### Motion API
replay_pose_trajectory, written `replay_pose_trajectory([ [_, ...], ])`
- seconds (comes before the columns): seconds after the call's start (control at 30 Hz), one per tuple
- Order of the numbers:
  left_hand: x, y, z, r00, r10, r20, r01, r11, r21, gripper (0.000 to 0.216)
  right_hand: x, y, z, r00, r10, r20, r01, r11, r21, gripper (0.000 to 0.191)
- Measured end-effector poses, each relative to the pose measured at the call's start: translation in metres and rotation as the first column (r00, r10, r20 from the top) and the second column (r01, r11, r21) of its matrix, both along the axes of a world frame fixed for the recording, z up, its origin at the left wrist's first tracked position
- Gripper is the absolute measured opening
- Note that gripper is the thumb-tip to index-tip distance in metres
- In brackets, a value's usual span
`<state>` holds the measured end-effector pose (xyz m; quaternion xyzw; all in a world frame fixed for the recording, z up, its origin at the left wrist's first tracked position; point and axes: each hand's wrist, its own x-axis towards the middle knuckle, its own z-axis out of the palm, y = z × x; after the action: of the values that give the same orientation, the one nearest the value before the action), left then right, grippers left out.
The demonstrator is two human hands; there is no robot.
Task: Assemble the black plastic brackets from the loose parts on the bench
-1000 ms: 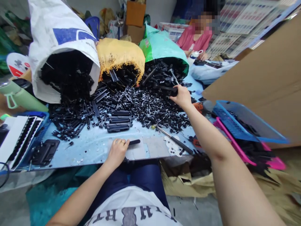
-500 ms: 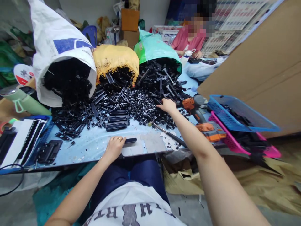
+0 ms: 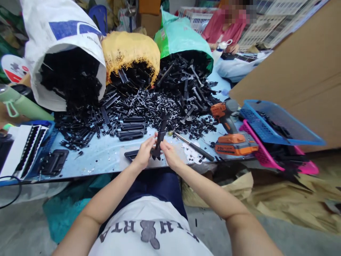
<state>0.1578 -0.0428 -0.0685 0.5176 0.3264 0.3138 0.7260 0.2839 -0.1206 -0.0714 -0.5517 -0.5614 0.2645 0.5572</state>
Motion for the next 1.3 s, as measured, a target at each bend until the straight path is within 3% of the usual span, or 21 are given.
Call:
replay_pose_trajectory([
  [0.1, -0.001, -0.002, 0.004, 0.994, 0.066, -0.082, -0.068, 0.997, -0.025, 0.039, 0.003, -0.019, 0.002, 0.885, -0.190, 0.426, 0.126, 0.977, 0.173, 0.025],
  [0.17, -0.008, 0.000, 0.001, 0.976, -0.093, -0.198, 0.085, 0.995, -0.050, 0.032, 0.018, -0.026, 0.002, 0.688, -0.175, 0.704, 0.013, 0.973, 0.230, 0.031],
  [0.23, -0.013, 0.001, -0.006, 0.911, -0.286, -0.297, 0.287, 0.957, -0.042, 0.029, 0.031, -0.026, -0.007, 0.500, -0.022, 0.866, -0.165, 0.979, 0.120, 0.036],
  [0.27, -0.015, 0.001, -0.011, 0.888, -0.291, -0.355, 0.325, 0.945, 0.038, 0.028, 0.035, -0.024, -0.015, 0.428, 0.039, 0.903, -0.203, 0.978, 0.055, 0.035],
  [0.33, -0.017, 0.002, -0.022, 0.888, -0.051, -0.457, 0.250, 0.888, 0.386, 0.028, 0.039, -0.018, -0.037, 0.356, 0.080, 0.931, -0.171, 0.985, -0.019, 0.030],
  [0.4, -0.021, 0.005, -0.031, 0.868, 0.216, -0.447, 0.212, 0.652, 0.728, 0.027, 0.038, -0.013, -0.058, 0.350, 0.069, 0.934, -0.095, 0.995, -0.038, 0.032],
  [0.47, -0.029, 0.009, -0.037, 0.845, 0.284, -0.454, 0.312, 0.427, 0.849, 0.028, 0.036, -0.010, -0.072, 0.384, 0.054, 0.922, -0.068, 0.997, -0.030, 0.035],
  [0.5, -0.035, 0.011, -0.037, 0.837, 0.274, -0.473, 0.364, 0.366, 0.856, 0.030, 0.034, -0.009, -0.075, 0.411, 0.050, 0.910, -0.072, 0.997, -0.023, 0.038],
  [0.6, -0.052, 0.010, -0.030, 0.865, 0.189, -0.465, 0.392, 0.324, 0.861, 0.040, 0.033, -0.006, -0.075, 0.558, 0.064, 0.828, -0.051, 0.998, -0.043, 0.052],
  [0.7, -0.065, -0.003, -0.018, 0.901, -0.057, -0.431, 0.426, 0.315, 0.848, 0.060, 0.036, -0.003, -0.067, 0.791, 0.030, 0.611, 0.116, 0.974, -0.197, 0.063],
  [0.77, -0.068, -0.015, -0.011, 0.880, -0.199, -0.431, 0.475, 0.339, 0.812, 0.065, 0.039, -0.003, -0.058, 0.899, 0.003, 0.438, 0.168, 0.921, -0.351, 0.066],
  [0.8, -0.067, -0.021, -0.010, 0.873, -0.231, -0.429, 0.487, 0.392, 0.781, 0.061, 0.040, -0.004, -0.053, 0.922, -0.010, 0.387, 0.178, 0.898, -0.402, 0.067],
  [0.87, -0.061, -0.032, -0.009, 0.887, -0.247, -0.390, 0.456, 0.602, 0.656, 0.046, 0.040, -0.008, -0.040, 0.906, -0.019, 0.423, 0.206, 0.892, -0.402, 0.069],
  [0.93, -0.052, -0.038, -0.010, 0.918, -0.215, -0.333, 0.342, 0.855, 0.390, 0.041, 0.038, -0.015, -0.027, 0.810, 0.050, 0.584, 0.143, 0.949, -0.280, 0.069],
  [0.97, -0.048, -0.039, -0.011, 0.929, -0.203, -0.311, 0.282, 0.930, 0.235, 0.042, 0.037, -0.018, -0.020, 0.732, 0.110, 0.672, 0.054, 0.975, -0.218, 0.068],
  [1.03, -0.041, -0.037, -0.012, 0.933, -0.201, -0.298, 0.229, 0.971, 0.063, 0.045, 0.035, -0.023, -0.010, 0.553, 0.233, 0.800, -0.146, 0.972, -0.183, 0.060],
  [1.07, -0.039, -0.033, -0.012, 0.929, -0.185, -0.321, 0.230, 0.967, 0.108, 0.044, 0.036, -0.025, -0.007, 0.478, 0.287, 0.830, -0.209, 0.955, -0.210, 0.053],
  [1.13, -0.039, -0.023, -0.013, 0.900, -0.062, -0.431, 0.255, 0.878, 0.405, 0.041, 0.039, -0.026, -0.004, 0.383, 0.382, 0.841, -0.238, 0.921, -0.310, 0.039],
  [1.2, -0.040, -0.008, -0.017, 0.821, 0.090, -0.564, 0.380, 0.652, 0.656, 0.040, 0.044, -0.025, -0.004, 0.348, 0.473, 0.809, -0.201, 0.881, -0.428, 0.034],
  [1.23, -0.040, -0.001, -0.020, 0.759, 0.131, -0.638, 0.481, 0.547, 0.685, 0.041, 0.046, -0.024, -0.005, 0.340, 0.509, 0.791, -0.170, 0.860, -0.481, 0.037],
  [1.3, -0.038, 0.011, -0.026, 0.622, 0.134, -0.771, 0.671, 0.416, 0.614, 0.039, 0.047, -0.021, -0.006, 0.311, 0.560, 0.768, -0.133, 0.826, -0.548, 0.041],
])
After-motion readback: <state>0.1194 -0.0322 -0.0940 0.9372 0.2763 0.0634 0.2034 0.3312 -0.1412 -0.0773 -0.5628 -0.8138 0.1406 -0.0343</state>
